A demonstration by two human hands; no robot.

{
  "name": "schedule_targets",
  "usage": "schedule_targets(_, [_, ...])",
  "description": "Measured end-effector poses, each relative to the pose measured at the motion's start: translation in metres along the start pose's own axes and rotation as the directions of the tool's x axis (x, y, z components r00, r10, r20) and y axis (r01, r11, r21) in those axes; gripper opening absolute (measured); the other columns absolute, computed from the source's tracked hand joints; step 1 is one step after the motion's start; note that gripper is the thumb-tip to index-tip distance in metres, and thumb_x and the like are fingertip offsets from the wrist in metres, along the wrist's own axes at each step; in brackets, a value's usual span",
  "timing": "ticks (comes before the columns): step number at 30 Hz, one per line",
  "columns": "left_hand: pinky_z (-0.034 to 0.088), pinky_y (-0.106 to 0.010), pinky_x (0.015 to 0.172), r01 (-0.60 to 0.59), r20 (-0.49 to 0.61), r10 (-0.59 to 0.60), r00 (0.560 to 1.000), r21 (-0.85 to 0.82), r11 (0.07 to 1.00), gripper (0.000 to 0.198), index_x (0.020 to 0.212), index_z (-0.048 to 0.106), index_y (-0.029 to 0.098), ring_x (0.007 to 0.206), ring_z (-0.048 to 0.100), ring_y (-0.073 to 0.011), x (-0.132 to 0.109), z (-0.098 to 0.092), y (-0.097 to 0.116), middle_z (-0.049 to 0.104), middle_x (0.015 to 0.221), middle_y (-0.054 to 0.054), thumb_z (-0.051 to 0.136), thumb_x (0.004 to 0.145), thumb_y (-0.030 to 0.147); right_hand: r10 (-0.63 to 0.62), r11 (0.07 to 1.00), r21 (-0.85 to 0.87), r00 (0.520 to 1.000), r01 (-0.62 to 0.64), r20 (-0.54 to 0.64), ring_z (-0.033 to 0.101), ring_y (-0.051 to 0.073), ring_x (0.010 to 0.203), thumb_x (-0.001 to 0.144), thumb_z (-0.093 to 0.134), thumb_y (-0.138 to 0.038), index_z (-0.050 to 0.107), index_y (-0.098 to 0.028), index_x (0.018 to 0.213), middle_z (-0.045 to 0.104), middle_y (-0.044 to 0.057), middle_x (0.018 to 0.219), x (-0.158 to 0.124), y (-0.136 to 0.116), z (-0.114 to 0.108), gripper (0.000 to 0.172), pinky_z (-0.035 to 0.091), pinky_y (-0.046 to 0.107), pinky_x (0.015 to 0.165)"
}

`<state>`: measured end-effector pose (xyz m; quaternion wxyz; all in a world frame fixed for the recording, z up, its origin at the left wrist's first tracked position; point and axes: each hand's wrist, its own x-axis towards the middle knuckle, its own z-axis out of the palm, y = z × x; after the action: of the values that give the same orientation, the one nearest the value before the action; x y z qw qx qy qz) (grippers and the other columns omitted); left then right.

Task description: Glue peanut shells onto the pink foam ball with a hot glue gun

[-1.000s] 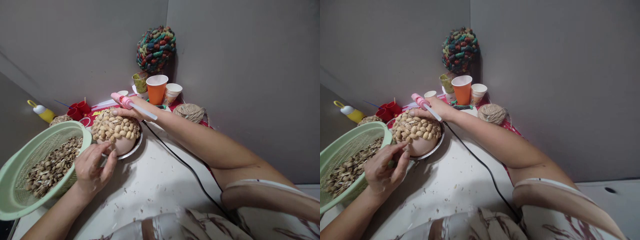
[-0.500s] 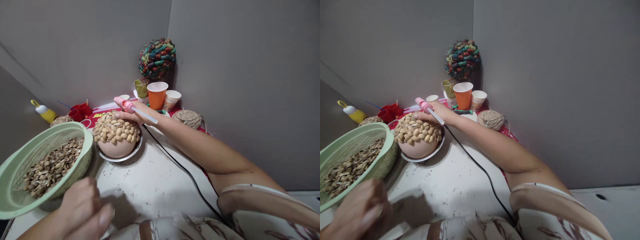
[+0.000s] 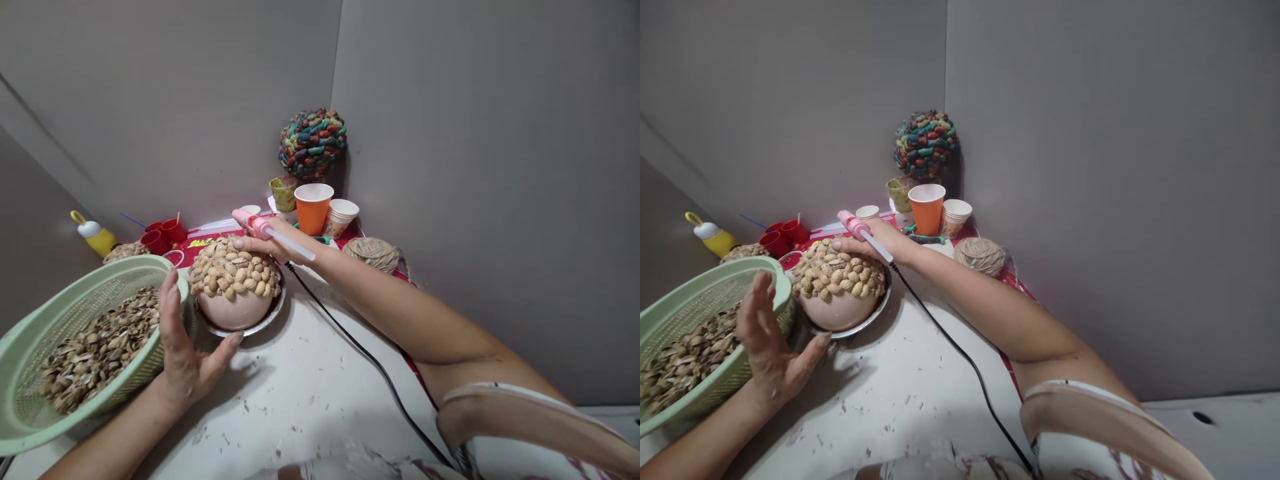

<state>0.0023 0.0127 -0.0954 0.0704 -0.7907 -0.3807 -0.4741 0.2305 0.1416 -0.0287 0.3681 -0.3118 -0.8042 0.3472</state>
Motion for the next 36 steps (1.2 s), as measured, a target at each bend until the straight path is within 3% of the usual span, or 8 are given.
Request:
schedule_targets(3, [0.017,-0.069,0.121,-0.021,-0.005,0.021,1.0,-0.042,0.999,0.115,0.162,0.008,0.033,0.156,0.016,-0.0404,0.004,0.008,-0.004,0.014,0.169,-0.018,0.083,0.076,0.024,-0.001,1.0,-0.025,1.0,0.001,0.001,0.036,0.011,0.069,0.081,0.062,-0.067,0.04,-0.02,0.082,0.039,-0.004,0.072,0.0,0.001,0.0,0.052,0.03,0.024,0.063])
schedule_targets(8, [0.017,-0.069,0.121,0.004,0.047,-0.005,0.999,0.002,1.0,0.122,0.163,0.003,0.031,0.156,0.015,-0.0404,0.001,0.008,0.002,0.01,0.17,-0.02,0.085,0.074,0.022,0.038,0.994,-0.096,0.997,-0.045,-0.068,0.039,0.012,0.07,0.079,0.06,-0.072,0.042,-0.019,0.078,0.042,-0.004,0.071,0.002,0.003,0.002,0.056,0.031,0.025,0.066])
schedule_targets(18, [0.024,-0.067,0.121,0.056,0.08,-0.05,0.996,-0.082,0.995,0.112,0.163,0.005,0.032,0.154,0.023,-0.0387,-0.006,0.015,0.007,0.019,0.169,-0.019,0.079,0.08,0.023,0.055,0.985,-0.155,0.984,-0.082,-0.171,0.043,0.014,0.071,0.072,0.062,-0.079,0.043,-0.019,0.07,0.048,0.0,0.071,-0.001,-0.003,0.004,0.063,0.033,0.026,0.066])
schedule_targets(23, [0.027,-0.066,0.12,0.06,0.064,-0.052,0.997,-0.116,0.991,0.102,0.163,0.006,0.03,0.153,0.027,-0.0386,-0.005,0.012,0.012,0.026,0.166,-0.019,0.072,0.085,0.026,0.058,0.954,-0.278,0.978,-0.113,-0.202,0.044,0.014,0.068,0.073,0.061,-0.079,0.046,-0.019,0.072,0.051,0.0,0.071,-0.006,-0.012,0.006,0.062,0.032,0.027,0.065])
schedule_targets(29, [0.03,-0.064,0.12,0.051,0.036,-0.049,0.998,-0.054,0.997,0.094,0.162,0.013,0.025,0.151,0.032,-0.0388,-0.003,0.014,0.014,0.034,0.161,-0.021,0.07,0.087,0.028,0.073,0.936,-0.33,0.984,-0.124,-0.162,0.044,0.015,0.068,0.078,0.051,-0.084,0.044,-0.019,0.073,0.05,0.001,0.071,-0.007,-0.009,0.01,0.065,0.033,0.028,0.065])
schedule_targets(32, [0.031,-0.063,0.12,0.024,0.019,-0.023,1.0,-0.049,0.998,0.09,0.162,0.015,0.022,0.15,0.033,-0.0385,-0.002,0.011,0.018,0.035,0.161,-0.022,0.067,0.089,0.028,0.06,0.95,-0.294,0.986,-0.104,-0.155,0.048,0.016,0.071,0.082,0.05,-0.081,0.051,-0.018,0.078,0.053,0.003,0.074,-0.008,-0.011,0.006,0.064,0.037,0.029,0.067])
schedule_targets(36, [0.029,-0.061,0.122,-0.089,-0.028,0.087,0.996,-0.082,0.993,0.086,0.162,0.016,0.021,0.151,0.03,-0.0372,-0.003,0.002,0.026,0.029,0.165,-0.018,0.063,0.091,0.028,-0.005,0.975,-0.218,0.975,-0.045,-0.222,0.052,0.017,0.069,0.088,0.053,-0.072,0.063,-0.016,0.1,0.056,0.004,0.075,-0.012,-0.018,-0.01,0.058,0.043,0.032,0.068])
